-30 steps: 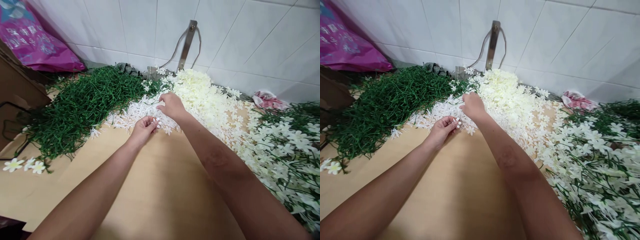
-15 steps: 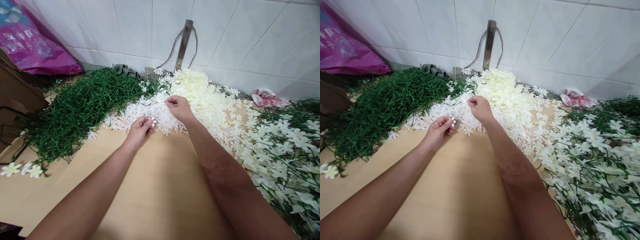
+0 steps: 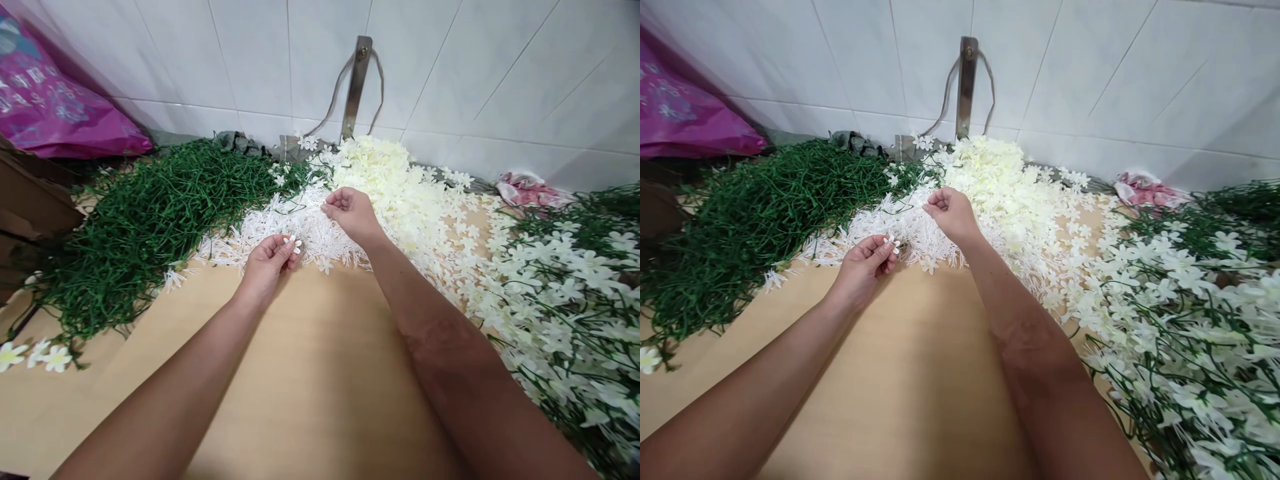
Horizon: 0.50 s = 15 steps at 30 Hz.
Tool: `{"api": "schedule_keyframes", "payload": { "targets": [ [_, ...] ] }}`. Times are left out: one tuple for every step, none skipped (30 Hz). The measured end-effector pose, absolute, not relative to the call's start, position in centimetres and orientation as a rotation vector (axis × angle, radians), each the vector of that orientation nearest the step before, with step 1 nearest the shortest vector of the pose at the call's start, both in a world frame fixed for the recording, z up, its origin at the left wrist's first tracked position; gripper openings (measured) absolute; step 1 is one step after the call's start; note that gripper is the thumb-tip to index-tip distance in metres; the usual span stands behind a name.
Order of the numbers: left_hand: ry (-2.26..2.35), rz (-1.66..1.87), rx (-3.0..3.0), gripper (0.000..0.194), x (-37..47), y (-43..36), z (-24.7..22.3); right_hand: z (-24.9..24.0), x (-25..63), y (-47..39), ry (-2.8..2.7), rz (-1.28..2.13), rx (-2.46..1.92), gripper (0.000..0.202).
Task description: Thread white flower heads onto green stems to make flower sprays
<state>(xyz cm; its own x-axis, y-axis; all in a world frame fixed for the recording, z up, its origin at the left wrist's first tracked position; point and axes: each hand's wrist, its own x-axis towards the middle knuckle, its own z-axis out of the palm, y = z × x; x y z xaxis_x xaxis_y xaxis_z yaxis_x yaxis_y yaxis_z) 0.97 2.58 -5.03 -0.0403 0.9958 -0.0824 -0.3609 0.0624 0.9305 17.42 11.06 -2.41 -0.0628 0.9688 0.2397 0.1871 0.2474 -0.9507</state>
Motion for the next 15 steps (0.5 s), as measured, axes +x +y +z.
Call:
{"api": "schedule_keyframes", "payload": {
  "targets": [
    [1.005, 1.354, 0.849, 0.031, 1.0, 2.6, -5.1, -2.4, 17.5, 11.0, -1.492, 0.951, -1.148, 0.008],
    [1.003, 1.362, 0.841, 0.031, 0.9, 2.6, -5.1, -2.4, 17.5, 10.9, -1.508, 0.943, -1.160, 0.004],
    [1.002, 1.372, 0.833, 0.031, 0.9, 2.6, -5.2, -2.3, 17.5, 10.8, -1.536, 0.928, -1.172, 0.004],
    [1.002, 1.381, 0.827, 0.030, 1.0, 2.7, -5.3, -2.1, 17.4, 10.6, -1.573, 0.909, -1.182, 0.007],
    [1.002, 1.389, 0.825, 0.029, 1.0, 2.7, -5.3, -1.8, 17.3, 10.3, -1.614, 0.884, -1.189, 0.010],
    [1.002, 1.395, 0.826, 0.028, 1.0, 2.7, -5.4, -1.5, 17.1, 10.0, -1.663, 0.853, -1.189, 0.011],
    [1.005, 1.402, 0.828, 0.028, 1.0, 2.7, -5.4, -1.1, 16.9, 9.6, -1.714, 0.817, -1.177, 0.012],
    [1.009, 1.409, 0.830, 0.028, 1.0, 2.7, -5.4, -0.8, 16.6, 9.2, -1.771, 0.779, -1.153, 0.011],
    [1.015, 1.414, 0.829, 0.029, 1.1, 2.7, -5.4, -0.4, 16.3, 8.7, -1.833, 0.741, -1.120, 0.011],
    [1.020, 1.420, 0.825, 0.030, 1.1, 2.7, -5.4, -0.1, 15.9, 8.2, -1.903, 0.709, -1.088, 0.011],
    [1.025, 1.428, 0.820, 0.031, 1.1, 2.6, -5.4, 0.2, 15.6, 7.7, -1.980, 0.682, -1.064, 0.011],
    [1.028, 1.436, 0.815, 0.032, 1.1, 2.6, -5.3, 0.4, 15.2, 7.3, -2.058, 0.661, -1.053, 0.012],
    [1.028, 1.442, 0.812, 0.033, 1.1, 2.6, -5.3, 0.5, 14.9, 6.9, -2.134, 0.638, -1.053, 0.012],
    [1.026, 1.446, 0.811, 0.034, 1.1, 2.6, -5.3, 0.4, 14.6, 6.6, -2.202, 0.606, -1.063, 0.013],
    [1.023, 1.449, 0.811, 0.035, 1.1, 2.6, -5.3, 0.3, 14.3, 6.3, -2.255, 0.563, -1.078, 0.013]
  ]
}}
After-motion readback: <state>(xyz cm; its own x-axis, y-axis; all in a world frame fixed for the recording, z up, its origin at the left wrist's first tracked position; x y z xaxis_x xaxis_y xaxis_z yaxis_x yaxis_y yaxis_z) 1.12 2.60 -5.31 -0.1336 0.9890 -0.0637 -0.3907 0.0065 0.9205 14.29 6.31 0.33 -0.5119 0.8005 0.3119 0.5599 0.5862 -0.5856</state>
